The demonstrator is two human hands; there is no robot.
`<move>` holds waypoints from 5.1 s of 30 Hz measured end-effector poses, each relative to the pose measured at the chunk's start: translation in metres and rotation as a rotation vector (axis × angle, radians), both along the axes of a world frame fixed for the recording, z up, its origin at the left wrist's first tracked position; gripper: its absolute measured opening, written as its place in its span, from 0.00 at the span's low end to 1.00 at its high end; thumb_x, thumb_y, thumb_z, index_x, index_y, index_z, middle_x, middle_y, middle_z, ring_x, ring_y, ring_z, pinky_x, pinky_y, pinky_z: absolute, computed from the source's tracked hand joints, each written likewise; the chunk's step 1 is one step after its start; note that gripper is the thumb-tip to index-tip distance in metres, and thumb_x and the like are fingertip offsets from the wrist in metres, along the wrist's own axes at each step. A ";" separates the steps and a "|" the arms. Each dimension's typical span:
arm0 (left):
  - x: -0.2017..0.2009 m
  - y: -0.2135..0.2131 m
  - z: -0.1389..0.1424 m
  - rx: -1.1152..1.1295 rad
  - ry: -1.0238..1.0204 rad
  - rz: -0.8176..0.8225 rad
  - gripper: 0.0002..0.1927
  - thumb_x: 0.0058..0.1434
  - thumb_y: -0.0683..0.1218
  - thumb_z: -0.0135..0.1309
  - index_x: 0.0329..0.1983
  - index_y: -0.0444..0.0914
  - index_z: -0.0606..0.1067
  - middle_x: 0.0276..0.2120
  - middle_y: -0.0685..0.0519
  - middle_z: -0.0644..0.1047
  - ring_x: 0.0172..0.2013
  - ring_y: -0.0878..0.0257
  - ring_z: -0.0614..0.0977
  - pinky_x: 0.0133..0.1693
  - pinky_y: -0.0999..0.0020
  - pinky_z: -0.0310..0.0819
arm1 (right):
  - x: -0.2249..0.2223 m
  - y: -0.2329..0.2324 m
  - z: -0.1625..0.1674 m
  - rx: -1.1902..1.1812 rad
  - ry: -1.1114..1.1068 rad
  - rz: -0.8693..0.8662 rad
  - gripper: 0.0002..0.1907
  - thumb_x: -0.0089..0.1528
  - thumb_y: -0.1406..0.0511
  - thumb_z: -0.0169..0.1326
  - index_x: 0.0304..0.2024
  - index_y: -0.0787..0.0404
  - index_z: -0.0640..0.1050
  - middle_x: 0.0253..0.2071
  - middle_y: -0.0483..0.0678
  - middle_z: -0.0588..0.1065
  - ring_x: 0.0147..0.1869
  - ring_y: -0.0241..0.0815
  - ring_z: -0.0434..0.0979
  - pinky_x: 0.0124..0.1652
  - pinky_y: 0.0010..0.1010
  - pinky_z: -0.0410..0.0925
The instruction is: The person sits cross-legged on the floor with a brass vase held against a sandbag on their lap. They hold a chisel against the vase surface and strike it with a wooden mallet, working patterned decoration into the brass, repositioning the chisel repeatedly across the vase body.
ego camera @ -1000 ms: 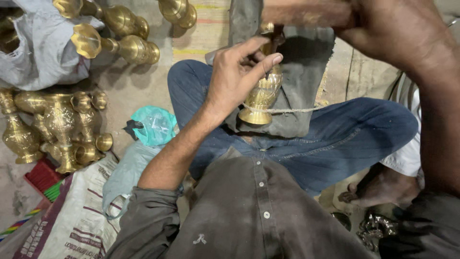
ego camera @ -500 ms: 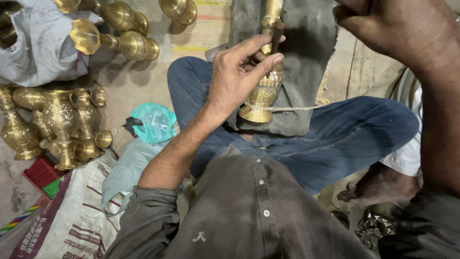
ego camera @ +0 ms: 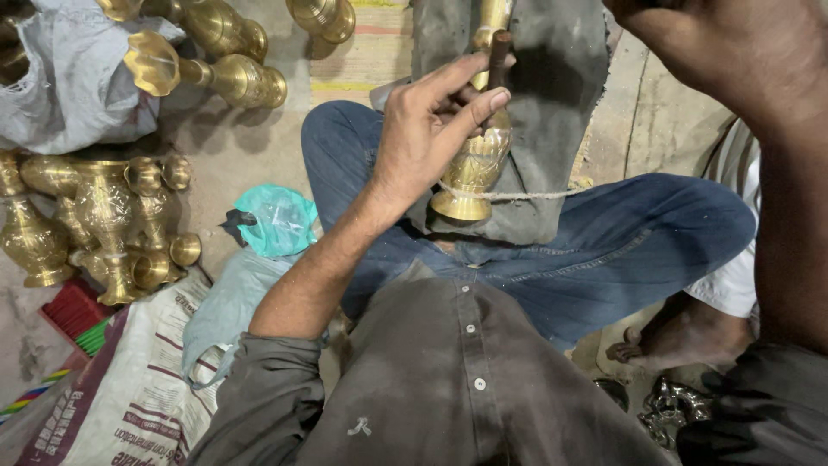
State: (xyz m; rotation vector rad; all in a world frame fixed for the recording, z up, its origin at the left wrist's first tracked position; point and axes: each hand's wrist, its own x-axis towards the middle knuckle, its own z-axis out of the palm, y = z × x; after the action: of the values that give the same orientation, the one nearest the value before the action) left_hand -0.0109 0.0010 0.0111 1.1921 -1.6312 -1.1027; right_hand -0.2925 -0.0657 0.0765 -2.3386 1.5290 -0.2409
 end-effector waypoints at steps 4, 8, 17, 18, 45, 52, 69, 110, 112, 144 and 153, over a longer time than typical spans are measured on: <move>0.001 -0.001 -0.001 -0.071 -0.067 -0.010 0.17 0.70 0.47 0.65 0.58 0.37 0.78 0.34 0.52 0.84 0.34 0.69 0.87 0.36 0.74 0.84 | 0.000 -0.003 0.001 -0.023 0.170 0.144 0.09 0.69 0.64 0.62 0.42 0.67 0.82 0.30 0.56 0.79 0.30 0.50 0.81 0.30 0.39 0.72; 0.000 -0.002 -0.002 -0.010 -0.034 -0.024 0.20 0.69 0.47 0.64 0.60 0.36 0.77 0.33 0.52 0.84 0.32 0.69 0.87 0.34 0.75 0.85 | 0.000 -0.003 -0.004 0.032 0.017 0.136 0.07 0.70 0.66 0.61 0.42 0.66 0.82 0.31 0.55 0.79 0.32 0.49 0.81 0.31 0.37 0.72; 0.001 0.003 -0.001 -0.047 -0.050 -0.002 0.19 0.68 0.47 0.66 0.57 0.35 0.78 0.35 0.52 0.84 0.32 0.70 0.85 0.34 0.75 0.83 | -0.001 -0.003 -0.006 -0.020 0.135 0.160 0.08 0.62 0.67 0.66 0.40 0.65 0.83 0.30 0.55 0.79 0.30 0.49 0.80 0.30 0.39 0.72; 0.002 0.003 0.000 -0.053 -0.094 0.005 0.18 0.67 0.48 0.67 0.55 0.35 0.79 0.34 0.52 0.84 0.32 0.71 0.85 0.32 0.75 0.82 | 0.000 -0.002 -0.005 -0.049 0.219 0.172 0.10 0.60 0.66 0.67 0.41 0.64 0.83 0.29 0.55 0.79 0.27 0.49 0.80 0.29 0.39 0.72; 0.005 0.001 -0.011 -0.094 -0.135 -0.023 0.16 0.69 0.50 0.66 0.55 0.40 0.79 0.34 0.54 0.85 0.33 0.70 0.86 0.35 0.74 0.84 | 0.002 -0.001 -0.007 -0.066 0.188 0.220 0.09 0.61 0.68 0.66 0.43 0.66 0.83 0.31 0.56 0.80 0.31 0.50 0.81 0.32 0.39 0.74; 0.005 -0.002 -0.010 -0.070 -0.095 -0.012 0.19 0.67 0.50 0.65 0.57 0.37 0.78 0.33 0.53 0.84 0.32 0.70 0.86 0.33 0.74 0.84 | 0.006 0.003 -0.001 -0.060 0.161 0.140 0.07 0.64 0.68 0.64 0.38 0.67 0.81 0.28 0.55 0.78 0.28 0.49 0.79 0.30 0.39 0.71; 0.005 -0.001 -0.005 -0.014 0.102 -0.076 0.20 0.70 0.50 0.61 0.62 0.37 0.75 0.50 0.51 0.83 0.38 0.73 0.87 0.39 0.75 0.83 | 0.005 0.005 -0.003 -0.008 -0.002 0.169 0.05 0.70 0.67 0.63 0.42 0.64 0.83 0.34 0.53 0.80 0.33 0.46 0.81 0.32 0.36 0.74; 0.014 -0.002 -0.002 -0.126 -0.047 -0.063 0.20 0.67 0.49 0.66 0.56 0.33 0.78 0.41 0.48 0.84 0.38 0.66 0.86 0.39 0.70 0.83 | 0.009 0.012 0.002 -0.123 0.147 0.116 0.11 0.62 0.68 0.66 0.45 0.66 0.81 0.32 0.55 0.79 0.34 0.50 0.81 0.35 0.39 0.74; 0.014 -0.003 0.001 -0.114 -0.045 -0.071 0.19 0.67 0.50 0.66 0.55 0.34 0.79 0.41 0.49 0.84 0.38 0.67 0.86 0.39 0.71 0.84 | 0.010 0.012 0.008 -0.217 0.132 0.154 0.13 0.61 0.67 0.66 0.47 0.65 0.81 0.32 0.54 0.79 0.36 0.50 0.81 0.37 0.38 0.74; 0.033 0.001 -0.019 0.111 0.626 0.125 0.19 0.72 0.45 0.60 0.63 0.35 0.75 0.40 0.51 0.82 0.42 0.62 0.87 0.47 0.65 0.86 | 0.057 0.095 -0.022 0.156 -0.561 -0.532 0.15 0.64 0.62 0.62 0.45 0.62 0.70 0.35 0.44 0.77 0.34 0.40 0.79 0.35 0.36 0.75; 0.031 0.044 -0.012 -0.163 -0.248 0.255 0.11 0.73 0.43 0.57 0.56 0.36 0.77 0.48 0.49 0.82 0.50 0.54 0.84 0.50 0.57 0.81 | 0.107 0.147 -0.060 0.211 -0.691 -0.555 0.36 0.60 0.54 0.71 0.60 0.68 0.72 0.50 0.57 0.80 0.52 0.46 0.81 0.51 0.38 0.73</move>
State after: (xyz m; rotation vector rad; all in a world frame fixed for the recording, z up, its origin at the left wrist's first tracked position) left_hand 0.0200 0.0455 -0.0005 1.4242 -1.6597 -0.6703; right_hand -0.1853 0.0811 0.0170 -1.3937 1.6656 -0.8648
